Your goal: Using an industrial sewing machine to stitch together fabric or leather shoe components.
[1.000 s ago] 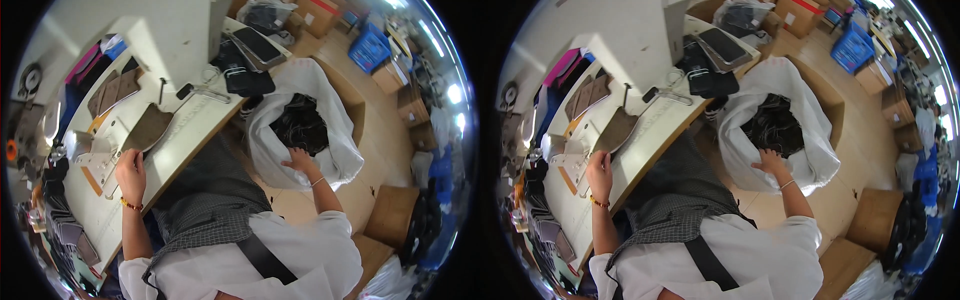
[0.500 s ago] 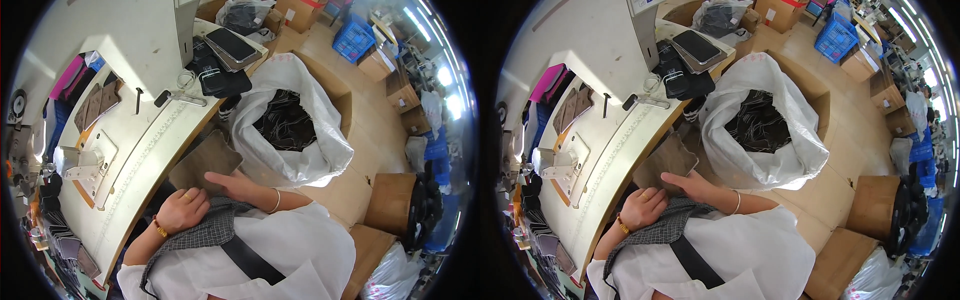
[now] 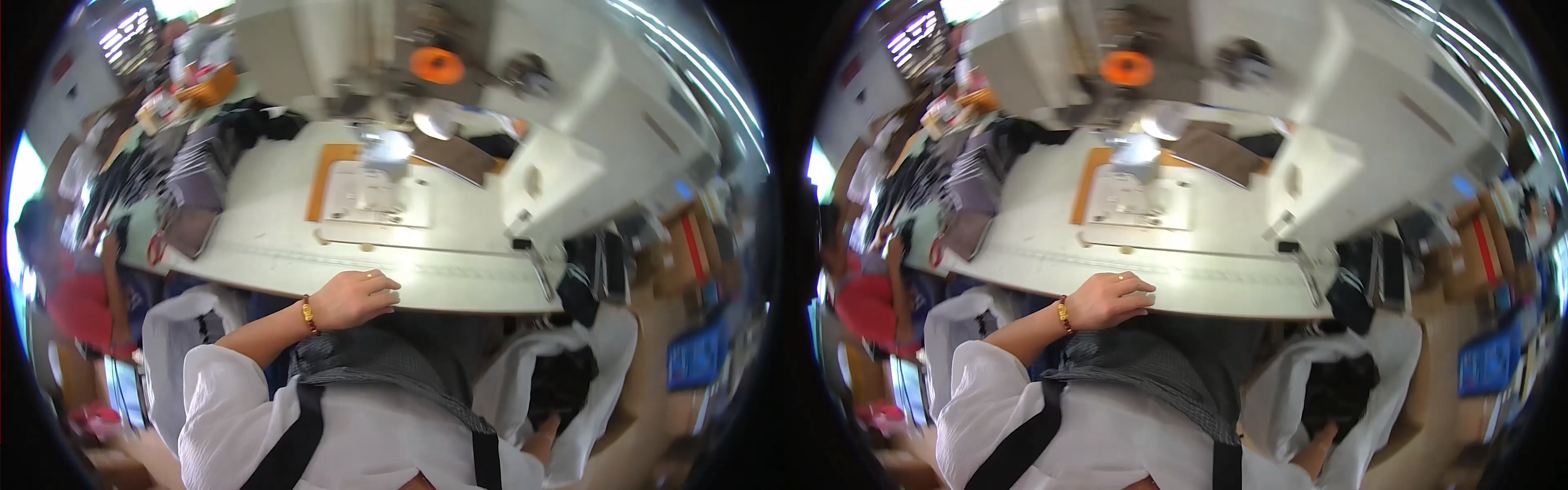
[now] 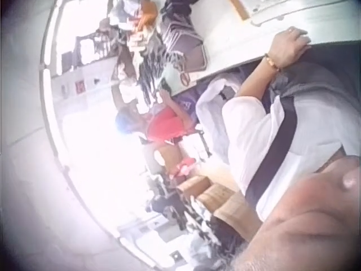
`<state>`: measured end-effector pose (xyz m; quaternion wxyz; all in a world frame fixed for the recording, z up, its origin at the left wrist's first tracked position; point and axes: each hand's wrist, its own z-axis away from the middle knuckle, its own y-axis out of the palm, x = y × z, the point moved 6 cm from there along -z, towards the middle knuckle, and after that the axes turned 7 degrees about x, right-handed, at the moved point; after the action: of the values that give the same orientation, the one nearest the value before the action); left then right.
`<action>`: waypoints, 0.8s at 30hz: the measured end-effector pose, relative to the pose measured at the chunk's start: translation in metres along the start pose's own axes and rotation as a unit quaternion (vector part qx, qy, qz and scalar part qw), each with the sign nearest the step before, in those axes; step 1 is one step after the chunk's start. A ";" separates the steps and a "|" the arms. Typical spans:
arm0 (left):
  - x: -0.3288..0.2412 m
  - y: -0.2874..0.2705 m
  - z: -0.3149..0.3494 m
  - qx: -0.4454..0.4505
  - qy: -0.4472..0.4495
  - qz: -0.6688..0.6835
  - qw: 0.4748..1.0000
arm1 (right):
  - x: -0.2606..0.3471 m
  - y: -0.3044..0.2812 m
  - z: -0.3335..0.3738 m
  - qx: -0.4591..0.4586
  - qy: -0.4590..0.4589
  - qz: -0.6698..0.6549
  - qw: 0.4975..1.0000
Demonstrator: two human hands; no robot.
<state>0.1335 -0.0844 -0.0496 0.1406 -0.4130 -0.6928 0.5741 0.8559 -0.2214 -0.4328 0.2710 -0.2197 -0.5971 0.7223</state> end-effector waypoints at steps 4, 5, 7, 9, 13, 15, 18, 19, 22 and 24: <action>0.046 -0.053 0.081 -0.147 -0.122 -0.136 0.972 | 0.021 -0.044 0.008 -0.107 0.195 -0.102 0.970; 0.065 -0.070 0.109 -0.171 -0.177 -0.158 0.956 | 0.055 -0.067 0.009 -0.074 0.064 -0.159 0.983; 0.101 -0.110 0.180 -0.290 -0.326 -0.156 0.886 | 0.133 -0.122 0.036 0.078 -0.165 -0.326 0.928; 0.131 -0.152 0.254 -0.295 -0.446 -0.248 0.808 | 0.231 -0.187 0.097 0.241 -0.380 -0.349 0.822; 0.168 -0.183 0.382 -0.235 -0.647 -0.244 0.683 | 0.415 -0.316 0.235 0.342 -0.635 -0.237 0.651; 0.188 -0.177 0.429 -0.274 -0.708 -0.053 0.648 | 0.495 -0.351 0.299 0.322 -0.719 -0.184 0.588; 0.201 -0.149 0.458 -0.437 -0.637 0.290 0.566 | 0.598 -0.361 0.384 0.294 -0.811 -0.132 0.489; 0.201 -0.145 0.459 -0.479 -0.593 0.341 0.551 | 0.633 -0.355 0.409 0.281 -0.833 -0.123 0.459; 0.195 -0.137 0.460 -0.559 -0.521 0.433 0.478 | 0.745 -0.330 0.474 0.209 -0.885 -0.131 0.396; 0.190 -0.132 0.459 -0.589 -0.520 0.471 0.402 | 0.816 -0.320 0.508 0.078 -0.899 -0.187 0.387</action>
<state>-0.3459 -0.2569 -0.1204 -0.8169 -0.2764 -0.4954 0.1040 -0.0455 -0.0208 -0.0164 -0.2798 0.6976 -0.4596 0.4732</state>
